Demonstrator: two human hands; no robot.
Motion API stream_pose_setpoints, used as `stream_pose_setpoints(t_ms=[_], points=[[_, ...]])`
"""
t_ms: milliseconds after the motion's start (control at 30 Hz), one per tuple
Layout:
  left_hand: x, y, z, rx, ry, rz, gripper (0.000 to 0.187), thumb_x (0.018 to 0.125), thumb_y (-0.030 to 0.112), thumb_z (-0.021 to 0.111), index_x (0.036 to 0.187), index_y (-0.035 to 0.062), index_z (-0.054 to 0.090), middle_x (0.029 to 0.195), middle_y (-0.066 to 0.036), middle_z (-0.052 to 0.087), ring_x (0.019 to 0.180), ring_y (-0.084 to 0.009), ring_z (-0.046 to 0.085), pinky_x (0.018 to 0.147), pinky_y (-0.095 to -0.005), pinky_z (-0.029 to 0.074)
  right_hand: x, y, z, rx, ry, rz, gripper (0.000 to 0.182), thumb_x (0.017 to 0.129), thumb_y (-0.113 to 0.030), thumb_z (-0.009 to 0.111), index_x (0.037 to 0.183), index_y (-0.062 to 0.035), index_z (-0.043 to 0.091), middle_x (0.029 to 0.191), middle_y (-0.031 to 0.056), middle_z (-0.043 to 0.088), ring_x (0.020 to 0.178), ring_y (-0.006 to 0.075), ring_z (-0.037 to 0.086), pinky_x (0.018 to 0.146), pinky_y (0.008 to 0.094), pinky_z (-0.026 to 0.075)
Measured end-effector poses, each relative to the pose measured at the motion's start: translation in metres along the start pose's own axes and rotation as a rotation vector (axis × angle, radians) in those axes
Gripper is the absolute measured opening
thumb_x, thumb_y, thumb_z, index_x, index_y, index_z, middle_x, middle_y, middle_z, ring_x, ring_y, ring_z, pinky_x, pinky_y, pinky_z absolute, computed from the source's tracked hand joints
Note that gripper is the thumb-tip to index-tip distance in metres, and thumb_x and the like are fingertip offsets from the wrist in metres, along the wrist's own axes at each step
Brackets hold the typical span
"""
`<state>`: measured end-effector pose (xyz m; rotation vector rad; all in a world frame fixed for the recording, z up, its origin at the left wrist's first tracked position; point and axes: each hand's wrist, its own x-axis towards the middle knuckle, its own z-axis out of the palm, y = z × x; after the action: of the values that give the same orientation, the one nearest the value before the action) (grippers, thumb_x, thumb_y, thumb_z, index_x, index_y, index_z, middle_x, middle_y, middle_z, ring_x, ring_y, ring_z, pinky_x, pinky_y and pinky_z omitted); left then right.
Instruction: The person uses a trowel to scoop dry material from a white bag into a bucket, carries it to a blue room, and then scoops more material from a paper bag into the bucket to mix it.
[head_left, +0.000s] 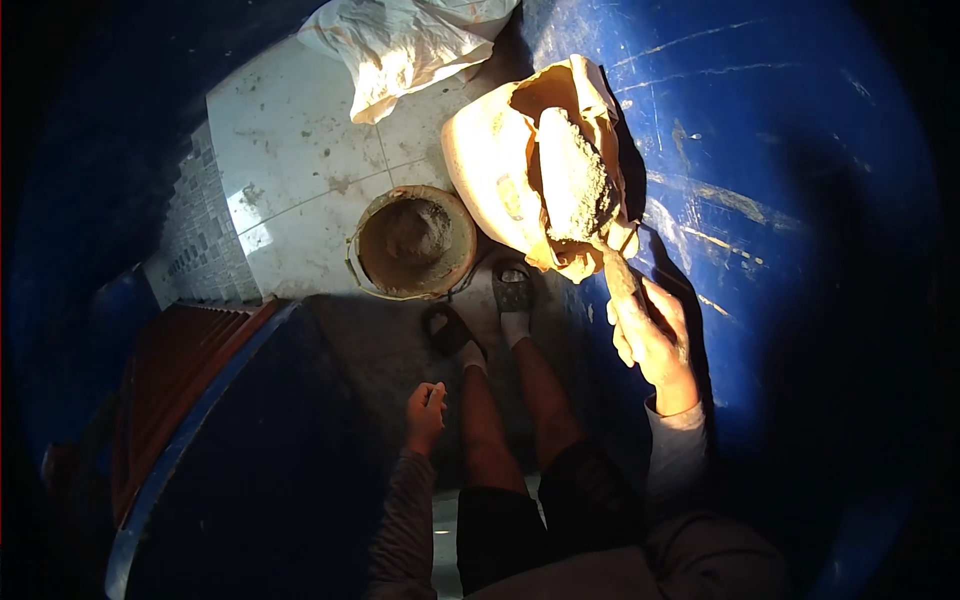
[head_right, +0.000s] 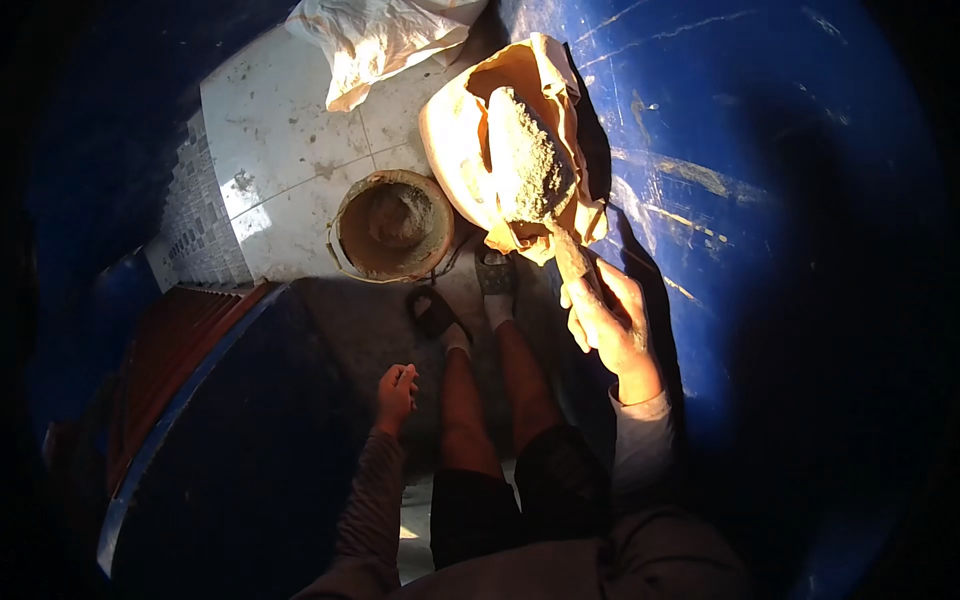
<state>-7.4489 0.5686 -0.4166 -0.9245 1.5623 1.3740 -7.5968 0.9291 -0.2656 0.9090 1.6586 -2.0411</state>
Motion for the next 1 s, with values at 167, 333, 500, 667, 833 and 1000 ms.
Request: stream_pose_setpoints(t_ms=[167,333,500,667,833,1000], points=[[0.003,-0.012,-0.011,-0.040,0.033,-0.004,0.029,0.102,0.032,0.060,0.085,0.0091,0.059,0.065,0.003,0.051,0.048,-0.0042,0.043,0.042,-0.0241,0.037,-0.022,-0.001,0.005,-0.036,-0.125,-0.031,0.035,0.102,-0.014,0.058,0.130,0.0072,0.056,0.085,0.0068,0.061,0.049,0.0049,0.046,0.043,0.0206,0.038],[0.008,-0.026,-0.012,-0.119,0.046,-0.001,0.029,0.102,0.031,0.061,0.084,0.0095,0.058,0.066,0.002,0.051,0.050,-0.0049,0.042,0.044,-0.0252,0.035,0.005,0.049,0.028,-0.011,-0.268,0.089,0.044,0.102,-0.010,0.057,0.141,0.0064,0.048,0.086,0.0076,0.060,0.052,0.0070,0.049,0.045,0.0219,0.038],[0.018,-0.034,-0.010,-0.138,0.090,0.006,0.030,0.101,0.030,0.062,0.083,0.0084,0.057,0.066,0.004,0.050,0.056,-0.0047,0.043,0.052,-0.0250,0.036,0.086,0.152,0.070,-0.181,-0.381,0.165,0.045,0.097,-0.019,0.065,0.136,0.0013,0.054,0.079,-0.0004,0.057,0.050,0.0047,0.048,0.044,0.0215,0.040],[0.024,-0.041,-0.015,-0.192,0.094,0.000,0.030,0.101,0.029,0.063,0.082,0.0080,0.057,0.067,0.004,0.051,0.061,-0.0040,0.046,0.056,-0.0254,0.037,0.171,0.255,0.124,-0.662,-0.221,-0.288,0.039,0.088,-0.017,0.071,0.116,0.0092,0.063,0.096,0.0282,0.071,0.095,0.0414,0.070,0.080,0.0433,0.055],[0.070,-0.070,-0.026,-0.140,0.182,0.089,0.029,0.100,0.027,0.064,0.081,0.0060,0.057,0.068,0.002,0.053,0.065,-0.0078,0.050,0.059,-0.0286,0.041,0.196,0.271,0.179,-1.442,-0.096,-0.183,0.049,0.078,-0.017,0.078,0.116,0.0039,0.056,0.100,0.0256,0.068,0.091,0.0422,0.070,0.080,0.0481,0.057],[0.157,-0.039,-0.047,0.020,0.512,0.212,0.032,0.093,0.026,0.071,0.108,0.0007,0.057,0.097,-0.015,0.061,0.088,-0.0250,0.059,0.080,-0.0396,0.049,0.191,0.288,0.190,-1.790,0.090,-0.298,0.034,0.097,-0.015,0.055,0.129,-0.0009,0.052,0.101,0.0172,0.063,0.082,0.0320,0.072,0.066,0.0377,0.061]])
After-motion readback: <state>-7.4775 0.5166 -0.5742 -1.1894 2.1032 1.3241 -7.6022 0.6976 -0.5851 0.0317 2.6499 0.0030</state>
